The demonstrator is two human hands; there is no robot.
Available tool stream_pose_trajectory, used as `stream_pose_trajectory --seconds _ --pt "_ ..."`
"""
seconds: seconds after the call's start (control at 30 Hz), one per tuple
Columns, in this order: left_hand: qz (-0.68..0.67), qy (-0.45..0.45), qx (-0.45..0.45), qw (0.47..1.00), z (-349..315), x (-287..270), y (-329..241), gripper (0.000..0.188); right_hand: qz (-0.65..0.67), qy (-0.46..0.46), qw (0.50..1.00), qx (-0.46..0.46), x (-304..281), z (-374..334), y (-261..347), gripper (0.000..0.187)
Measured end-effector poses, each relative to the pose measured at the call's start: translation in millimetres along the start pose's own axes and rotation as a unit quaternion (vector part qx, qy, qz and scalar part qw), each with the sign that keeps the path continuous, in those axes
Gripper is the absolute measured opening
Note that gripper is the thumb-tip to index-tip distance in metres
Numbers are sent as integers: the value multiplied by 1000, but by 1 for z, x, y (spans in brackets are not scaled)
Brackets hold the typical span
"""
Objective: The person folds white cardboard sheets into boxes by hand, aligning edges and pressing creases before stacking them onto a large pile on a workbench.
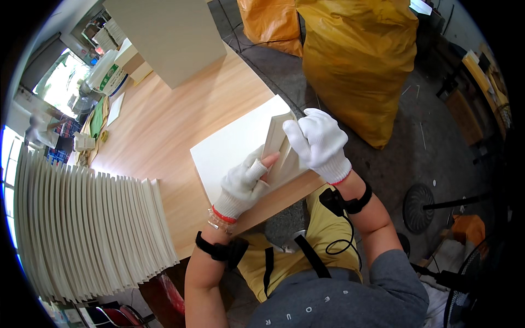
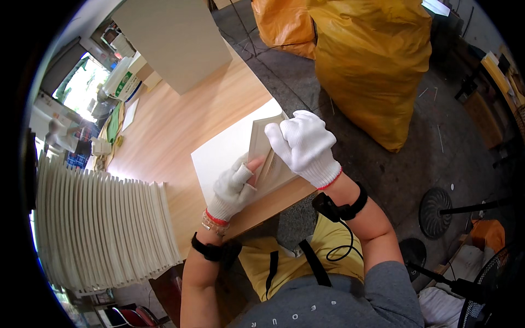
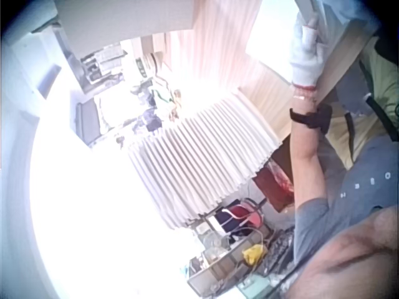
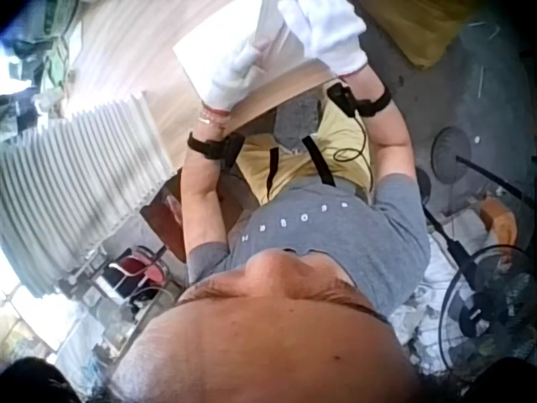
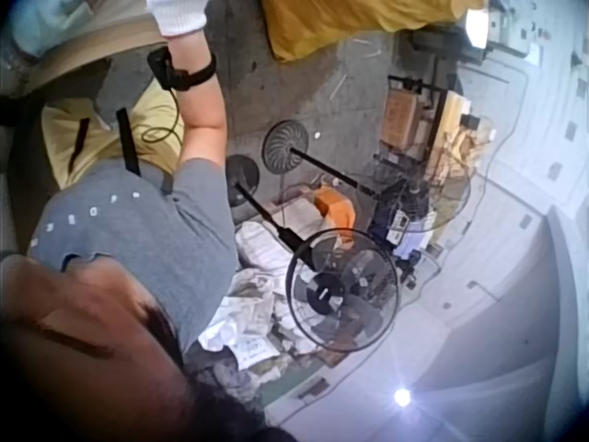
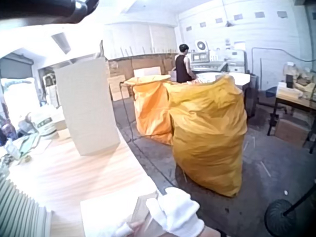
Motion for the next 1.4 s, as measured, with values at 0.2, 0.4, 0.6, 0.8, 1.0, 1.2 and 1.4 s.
stream_pose_trajectory --seconds 0.2,0.4,0.6,0.8,1.0,1.2,1.4 --pt "-7 8 -48 999 0 -1 -1 45 -9 -28 999 19 3 -3 -2 5" --pt "-40 -12 -49 998 -2 0 4 41 -16 -47 998 -31 -4 -1 4 6" --pt "23 26 -30 999 1 0 -4 32 46 30 997 44 0 3 -1 6" --pt "-4 9 -41 999 0 1 -1 33 7 -9 999 42 2 -8 -4 5" --pt "-28 -17 -53 998 -1 1 3 38 -2 -36 999 -17 -6 -5 2 10" --pt "14 -29 0 999 1 -1 -4 41 72 98 989 87 -7 1 -5 7" --pt "90 61 -28 994 7 4 3 36 90 17 995 36 -9 -3 -3 9"
Point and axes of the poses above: each hand's wrist, its own z-axis towards the middle knuckle, its own x-axis out of the palm, y = z × x, the point moved 6 cm from there along z, towards the middle knuckle, and after that the axes turned 14 degrees about x, right-handed, at the moved point
